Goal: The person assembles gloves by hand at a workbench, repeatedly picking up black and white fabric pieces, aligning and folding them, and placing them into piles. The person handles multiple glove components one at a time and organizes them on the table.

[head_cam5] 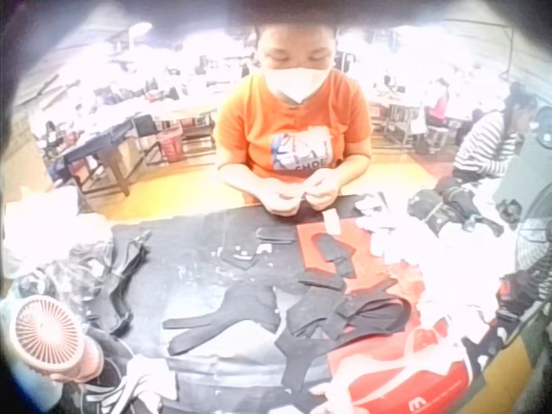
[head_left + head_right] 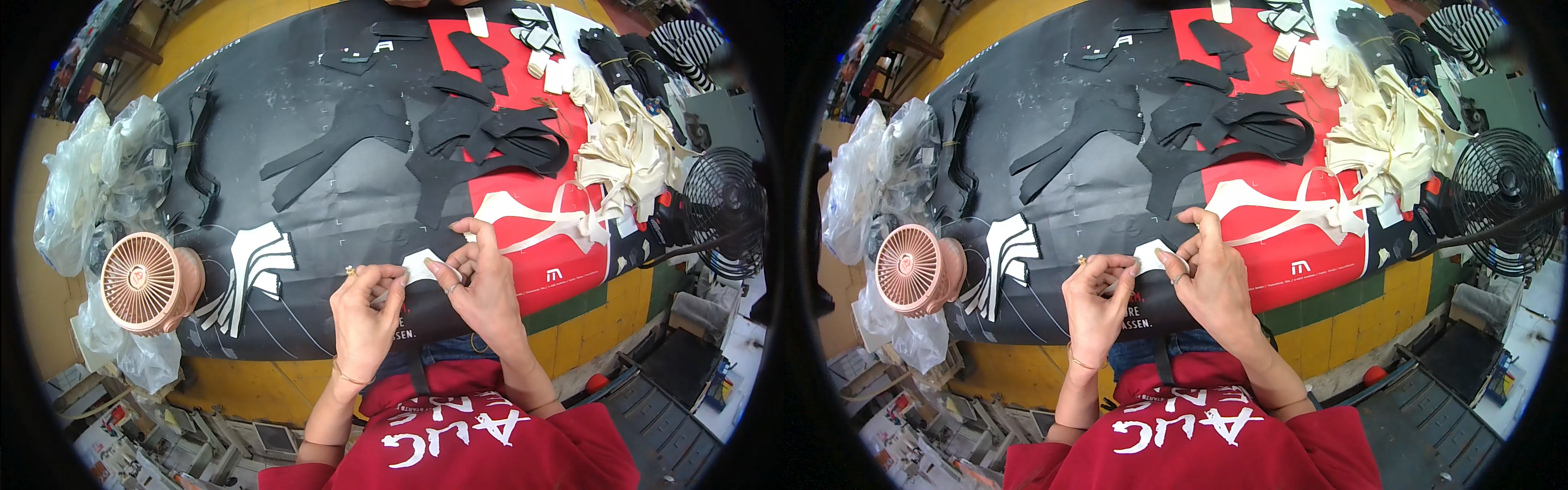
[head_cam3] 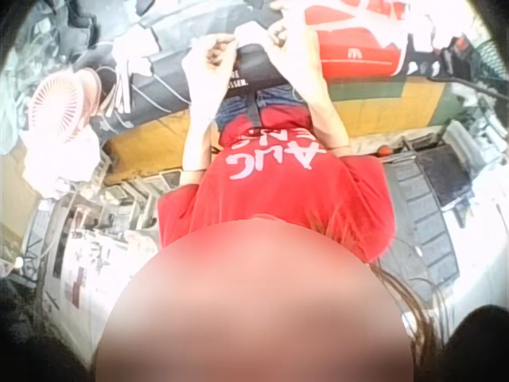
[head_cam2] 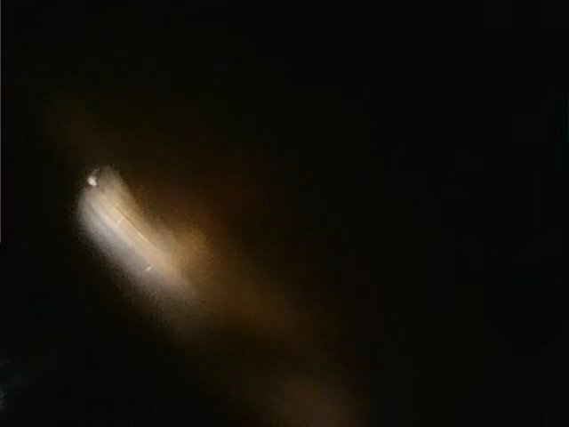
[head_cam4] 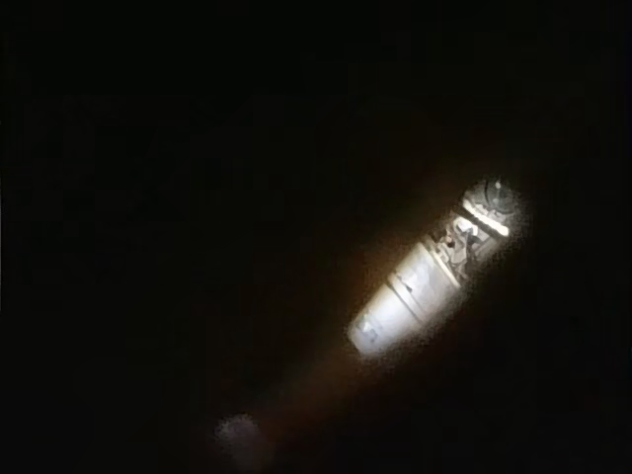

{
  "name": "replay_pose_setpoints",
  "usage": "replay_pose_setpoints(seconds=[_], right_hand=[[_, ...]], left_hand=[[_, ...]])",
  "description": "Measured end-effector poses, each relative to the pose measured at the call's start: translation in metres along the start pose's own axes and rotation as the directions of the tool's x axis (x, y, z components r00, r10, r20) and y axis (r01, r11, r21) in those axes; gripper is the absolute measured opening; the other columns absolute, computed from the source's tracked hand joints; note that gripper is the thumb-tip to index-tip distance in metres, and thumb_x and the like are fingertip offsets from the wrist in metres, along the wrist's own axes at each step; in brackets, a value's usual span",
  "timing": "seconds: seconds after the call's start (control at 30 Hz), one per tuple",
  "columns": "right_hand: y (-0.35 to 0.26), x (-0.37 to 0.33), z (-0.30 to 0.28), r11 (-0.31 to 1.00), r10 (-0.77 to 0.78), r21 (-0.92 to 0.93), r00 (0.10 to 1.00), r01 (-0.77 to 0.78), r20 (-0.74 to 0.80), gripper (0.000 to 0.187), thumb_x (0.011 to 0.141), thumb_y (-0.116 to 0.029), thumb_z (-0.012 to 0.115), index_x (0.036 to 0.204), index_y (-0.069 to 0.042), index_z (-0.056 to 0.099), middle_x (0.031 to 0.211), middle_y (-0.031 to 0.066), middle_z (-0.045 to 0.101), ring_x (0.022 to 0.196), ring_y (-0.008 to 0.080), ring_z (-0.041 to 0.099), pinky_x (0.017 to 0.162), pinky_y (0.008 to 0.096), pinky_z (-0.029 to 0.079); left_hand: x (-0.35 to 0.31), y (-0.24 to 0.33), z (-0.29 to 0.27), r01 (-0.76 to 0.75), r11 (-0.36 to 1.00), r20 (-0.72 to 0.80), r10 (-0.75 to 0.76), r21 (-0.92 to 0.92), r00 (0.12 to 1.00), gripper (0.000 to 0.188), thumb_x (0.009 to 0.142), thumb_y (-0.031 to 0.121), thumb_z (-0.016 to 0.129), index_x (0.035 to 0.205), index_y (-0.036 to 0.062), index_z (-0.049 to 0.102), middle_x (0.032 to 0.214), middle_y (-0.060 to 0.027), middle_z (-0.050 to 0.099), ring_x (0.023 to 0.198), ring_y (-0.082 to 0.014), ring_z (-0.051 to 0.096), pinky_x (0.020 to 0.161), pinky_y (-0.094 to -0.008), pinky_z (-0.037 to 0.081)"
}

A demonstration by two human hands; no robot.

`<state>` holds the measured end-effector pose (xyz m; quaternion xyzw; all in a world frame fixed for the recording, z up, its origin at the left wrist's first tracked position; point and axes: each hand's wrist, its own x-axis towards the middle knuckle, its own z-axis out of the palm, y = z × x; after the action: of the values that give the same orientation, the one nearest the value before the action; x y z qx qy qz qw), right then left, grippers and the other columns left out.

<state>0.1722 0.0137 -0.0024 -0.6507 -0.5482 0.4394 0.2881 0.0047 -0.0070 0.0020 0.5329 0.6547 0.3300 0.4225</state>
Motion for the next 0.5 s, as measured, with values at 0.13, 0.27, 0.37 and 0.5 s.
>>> replay_pose_setpoints(seconds=[0.13, 0.27, 0.37, 0.5], right_hand=[[0.0008, 0.0010, 0.0005, 1.000, -0.001, 0.015, 1.000, 0.001, -0.010, 0.050, 0.089, -0.013, 0.076, 0.127, -0.002, 0.045, 0.067, 0.0072, 0.064, 0.053, 0.0199, 0.062, 0.052, 0.0342, 0.045], [0.0020, 0.0025, 0.0008, 1.000, -0.002, 0.005, 1.000, 0.002, -0.017, 0.051, 0.088, -0.012, 0.077, 0.127, -0.002, 0.045, 0.066, 0.0072, 0.064, 0.052, 0.0202, 0.062, 0.052, 0.0340, 0.045], [0.0026, 0.0024, 0.0028, 1.000, -0.008, -0.004, 1.000, 0.008, -0.030, 0.052, 0.088, -0.012, 0.077, 0.127, -0.002, 0.045, 0.065, 0.0072, 0.064, 0.052, 0.0204, 0.062, 0.052, 0.0343, 0.045], [0.0037, 0.0014, 0.0033, 0.999, -0.036, -0.029, 0.997, 0.034, -0.065, 0.053, 0.086, -0.006, 0.079, 0.127, -0.001, 0.045, 0.066, 0.0039, 0.061, 0.052, 0.0067, 0.054, 0.049, 0.0236, 0.040]], left_hand=[[-0.0008, -0.0005, 0.0021, -0.036, 0.999, -0.010, 0.036, 0.019, 0.999, 0.008, 0.088, -0.002, 0.072, 0.097, -0.0033, 0.071, 0.079, -0.0047, 0.064, 0.062, -0.0072, 0.060, 0.059, -0.0222, 0.047], [0.0000, -0.0024, 0.0033, -0.101, 0.991, -0.016, 0.103, 0.092, 0.995, 0.010, 0.087, -0.003, 0.072, 0.097, -0.0023, 0.071, 0.077, -0.0062, 0.063, 0.061, -0.0095, 0.060, 0.057, -0.0240, 0.047], [0.0004, -0.0028, 0.0045, -0.117, 0.987, -0.023, 0.120, 0.109, 0.992, 0.010, 0.087, -0.003, 0.072, 0.097, -0.0019, 0.072, 0.076, -0.0072, 0.062, 0.060, -0.0114, 0.061, 0.057, -0.0258, 0.047], [0.0003, -0.0006, 0.0068, -0.135, 0.980, -0.026, 0.141, 0.148, 0.990, 0.016, 0.086, -0.005, 0.071, 0.101, -0.0015, 0.074, 0.075, -0.0087, 0.062, 0.059, -0.0148, 0.059, 0.057, -0.0287, 0.047]])
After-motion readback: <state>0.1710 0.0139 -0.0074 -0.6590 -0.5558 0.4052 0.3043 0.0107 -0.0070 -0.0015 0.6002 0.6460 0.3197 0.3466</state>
